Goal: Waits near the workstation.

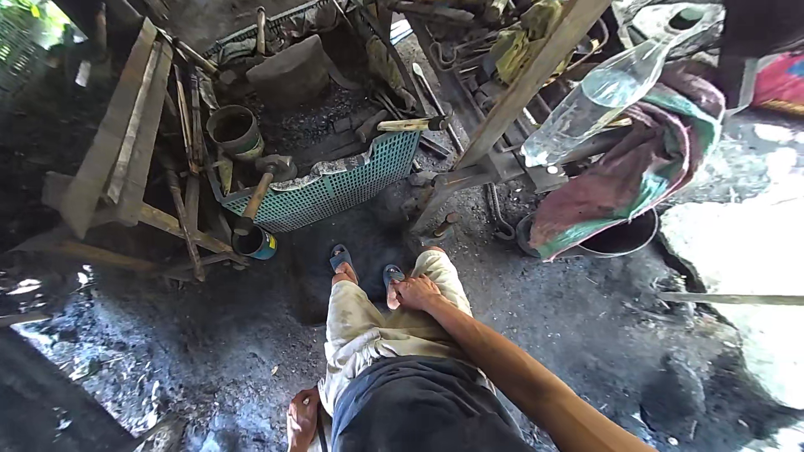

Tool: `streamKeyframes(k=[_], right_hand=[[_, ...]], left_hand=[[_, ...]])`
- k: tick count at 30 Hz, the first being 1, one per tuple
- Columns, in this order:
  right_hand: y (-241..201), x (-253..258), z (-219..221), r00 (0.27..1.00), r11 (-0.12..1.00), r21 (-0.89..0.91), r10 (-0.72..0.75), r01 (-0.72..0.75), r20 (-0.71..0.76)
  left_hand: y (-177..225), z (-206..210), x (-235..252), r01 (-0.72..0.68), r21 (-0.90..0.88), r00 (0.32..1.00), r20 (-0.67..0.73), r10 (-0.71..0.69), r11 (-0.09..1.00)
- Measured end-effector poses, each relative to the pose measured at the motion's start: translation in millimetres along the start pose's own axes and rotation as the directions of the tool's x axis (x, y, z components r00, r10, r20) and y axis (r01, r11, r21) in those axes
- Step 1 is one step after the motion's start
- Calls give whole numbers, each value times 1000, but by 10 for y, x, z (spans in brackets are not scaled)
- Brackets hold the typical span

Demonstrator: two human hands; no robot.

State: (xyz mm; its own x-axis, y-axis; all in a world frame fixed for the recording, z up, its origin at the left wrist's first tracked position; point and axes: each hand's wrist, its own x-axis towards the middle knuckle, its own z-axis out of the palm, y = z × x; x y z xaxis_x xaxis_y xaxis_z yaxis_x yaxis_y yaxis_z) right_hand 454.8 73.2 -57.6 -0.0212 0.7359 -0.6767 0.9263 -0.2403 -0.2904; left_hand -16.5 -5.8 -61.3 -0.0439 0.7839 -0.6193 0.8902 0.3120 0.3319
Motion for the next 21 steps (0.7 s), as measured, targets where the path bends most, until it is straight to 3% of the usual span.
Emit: streamKeyframes(k=[21], right_hand=[[-188, 23, -15, 1000, 996, -91, 4, -2, 21]], left_hand=[[-40, -33, 48, 4, -53, 1000, 6, -4, 999]])
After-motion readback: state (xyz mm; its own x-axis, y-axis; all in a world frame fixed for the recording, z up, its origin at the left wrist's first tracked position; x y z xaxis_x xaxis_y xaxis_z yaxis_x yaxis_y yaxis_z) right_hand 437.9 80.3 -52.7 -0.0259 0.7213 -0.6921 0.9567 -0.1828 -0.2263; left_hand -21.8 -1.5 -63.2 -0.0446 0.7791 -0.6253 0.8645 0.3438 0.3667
